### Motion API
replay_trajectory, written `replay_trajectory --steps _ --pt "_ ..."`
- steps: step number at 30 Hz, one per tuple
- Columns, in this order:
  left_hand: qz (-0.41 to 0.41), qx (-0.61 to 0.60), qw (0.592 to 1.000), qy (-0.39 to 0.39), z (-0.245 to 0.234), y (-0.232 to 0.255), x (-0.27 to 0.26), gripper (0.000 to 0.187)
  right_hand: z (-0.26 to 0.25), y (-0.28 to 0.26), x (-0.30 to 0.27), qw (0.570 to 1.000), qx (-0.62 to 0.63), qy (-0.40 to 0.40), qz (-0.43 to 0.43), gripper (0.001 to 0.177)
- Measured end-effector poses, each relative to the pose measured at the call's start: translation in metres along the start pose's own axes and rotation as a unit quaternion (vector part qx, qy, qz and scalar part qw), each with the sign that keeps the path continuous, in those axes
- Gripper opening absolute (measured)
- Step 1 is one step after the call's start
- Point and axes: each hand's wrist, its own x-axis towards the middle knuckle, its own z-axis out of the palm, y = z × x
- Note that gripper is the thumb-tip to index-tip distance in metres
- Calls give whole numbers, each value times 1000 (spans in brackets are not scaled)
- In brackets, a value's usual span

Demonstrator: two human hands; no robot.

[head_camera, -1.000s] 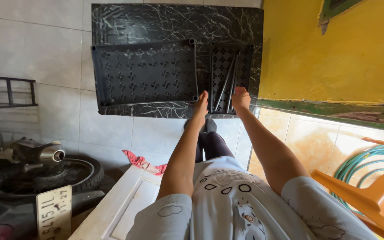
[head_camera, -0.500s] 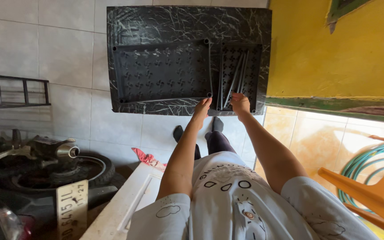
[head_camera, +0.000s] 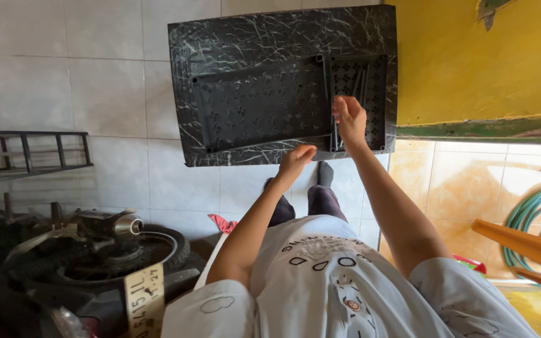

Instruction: The person assembles a small table by inserting metal legs into the corners of a perforated black plastic tray. They flip the tray, insert the legs, and secure them by hand.

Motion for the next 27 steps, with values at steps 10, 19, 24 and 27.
replay_trajectory --steps 10,19,24,27 --pt "13 -77 994 81 -65 15 -61 33 20 -5 -14 990 -121 28 62 40" --pt "41 -2 997 71 -18 -39 -16 52 20 17 -48 991 -102 11 86 39" --pt "62 -9 996 57 14 -41 0 55 16 4 -59 986 -133 -38 95 38" --pt "90 -59 993 54 23 -24 -2 43 14 -3 -62 988 -69 -88 106 40"
